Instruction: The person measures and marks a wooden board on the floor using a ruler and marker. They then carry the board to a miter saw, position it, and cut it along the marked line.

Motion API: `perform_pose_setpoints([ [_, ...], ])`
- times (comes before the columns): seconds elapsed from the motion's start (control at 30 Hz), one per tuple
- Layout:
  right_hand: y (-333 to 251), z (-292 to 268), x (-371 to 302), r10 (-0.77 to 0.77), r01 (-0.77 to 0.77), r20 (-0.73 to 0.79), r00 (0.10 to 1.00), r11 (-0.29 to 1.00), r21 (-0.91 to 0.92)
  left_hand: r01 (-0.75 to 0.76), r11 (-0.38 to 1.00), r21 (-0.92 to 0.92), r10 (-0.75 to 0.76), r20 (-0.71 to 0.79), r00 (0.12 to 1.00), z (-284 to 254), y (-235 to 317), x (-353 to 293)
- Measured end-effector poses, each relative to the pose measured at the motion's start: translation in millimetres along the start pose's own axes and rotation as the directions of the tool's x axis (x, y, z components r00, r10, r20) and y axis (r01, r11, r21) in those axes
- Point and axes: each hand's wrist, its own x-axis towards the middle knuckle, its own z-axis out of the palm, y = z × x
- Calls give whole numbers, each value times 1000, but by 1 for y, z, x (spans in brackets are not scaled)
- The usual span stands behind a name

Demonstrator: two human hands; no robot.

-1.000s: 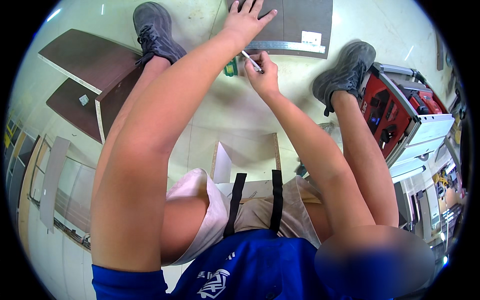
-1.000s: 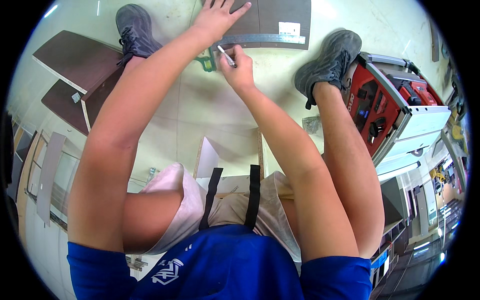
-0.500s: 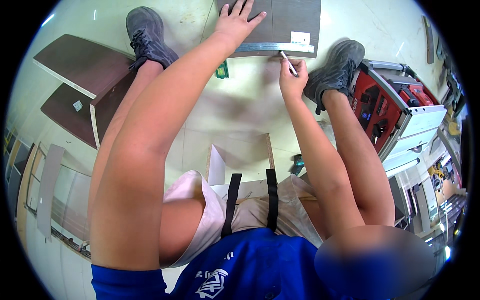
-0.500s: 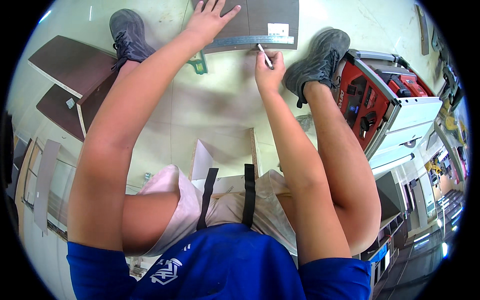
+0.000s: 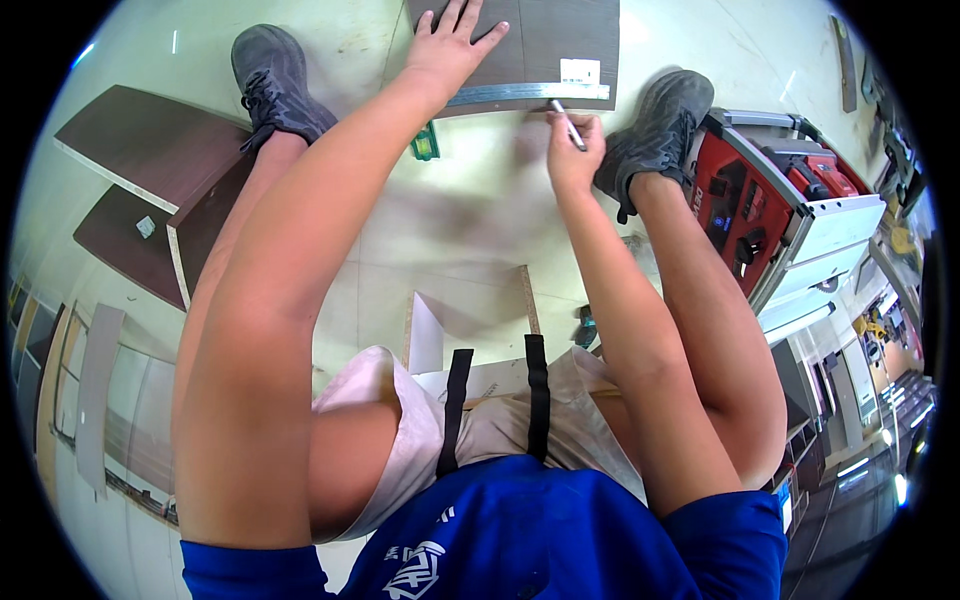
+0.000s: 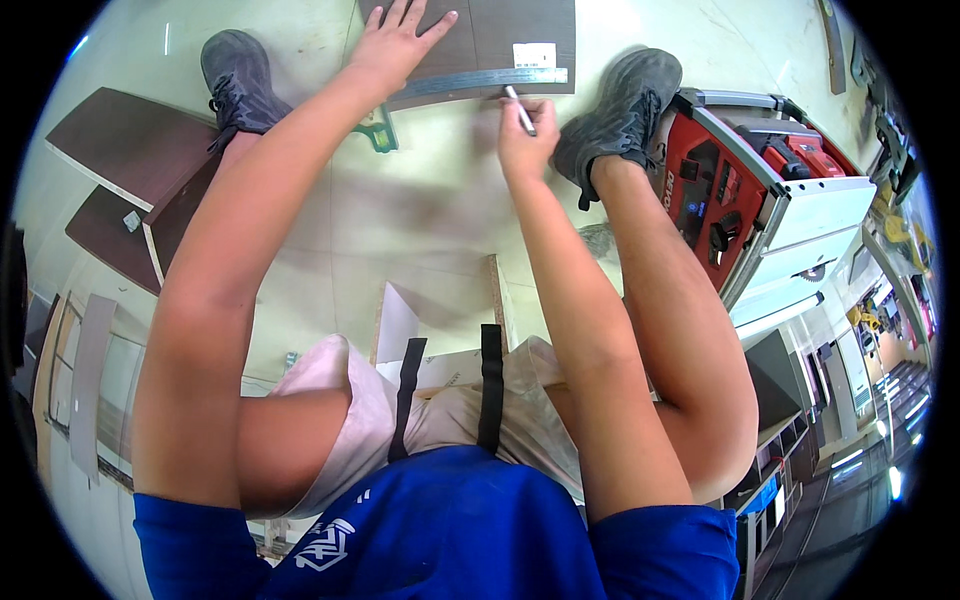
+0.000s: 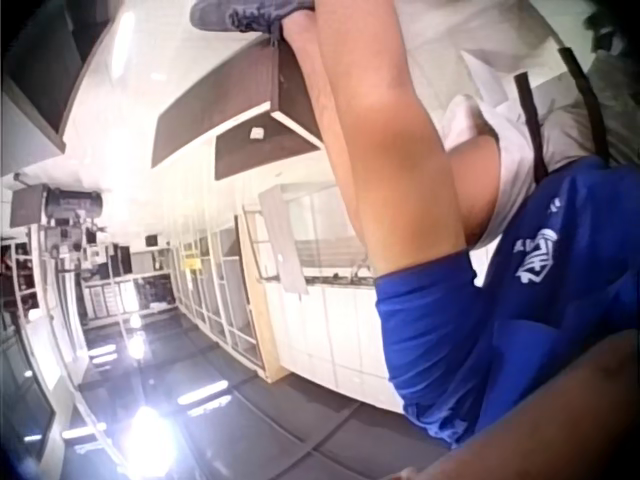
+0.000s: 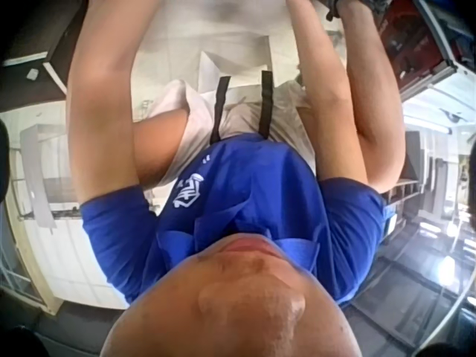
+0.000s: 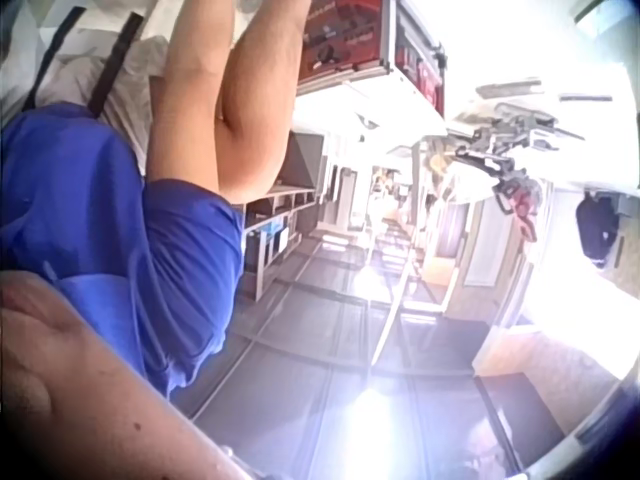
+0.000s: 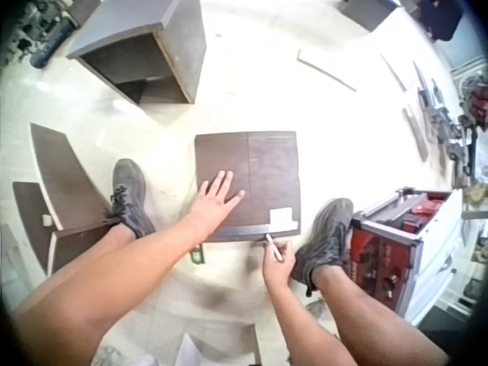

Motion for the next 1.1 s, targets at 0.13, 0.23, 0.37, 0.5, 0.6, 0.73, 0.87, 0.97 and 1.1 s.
perform_pose_setpoints([
  [0.13,2,-25,27,13,0,-113,993,993,116,0,1000,-8,0,-16,1000,2,-2,-1],
  [0.23,-3,-30,28,-5,9,-55,998,998,70,-3,1000,-17,2,-16,1000,4,-5,-4],
  [0.37,6,-19,14,-40,40,42,998,999,-5,-15,1000,-5,15,-7,1000,-3,1,0],
  [0.5,-11,8,-10,83,-75,143,986,995,-61,-3,1000,-23,3,5,1000,0,-3,-2],
  [0.6,-5,2,1,-15,24,74,997,991,-134,-4,1000,-27,4,2,1000,0,-2,-3],
  [0.73,5,-32,38,52,-37,-164,985,995,92,-13,1000,-17,13,6,1000,-1,-1,-1],
  [0.87,0,-33,37,15,-8,-107,994,998,64,-10,1000,-25,10,-7,1000,0,-3,-3],
  [0.97,-5,-16,14,3,-3,-9,1000,999,42,-12,1000,-19,12,-7,1000,-2,-2,-3],
  [1.1,-14,13,-11,65,-66,55,996,998,5,-10,1000,-18,10,-12,1000,3,-1,-1],
])
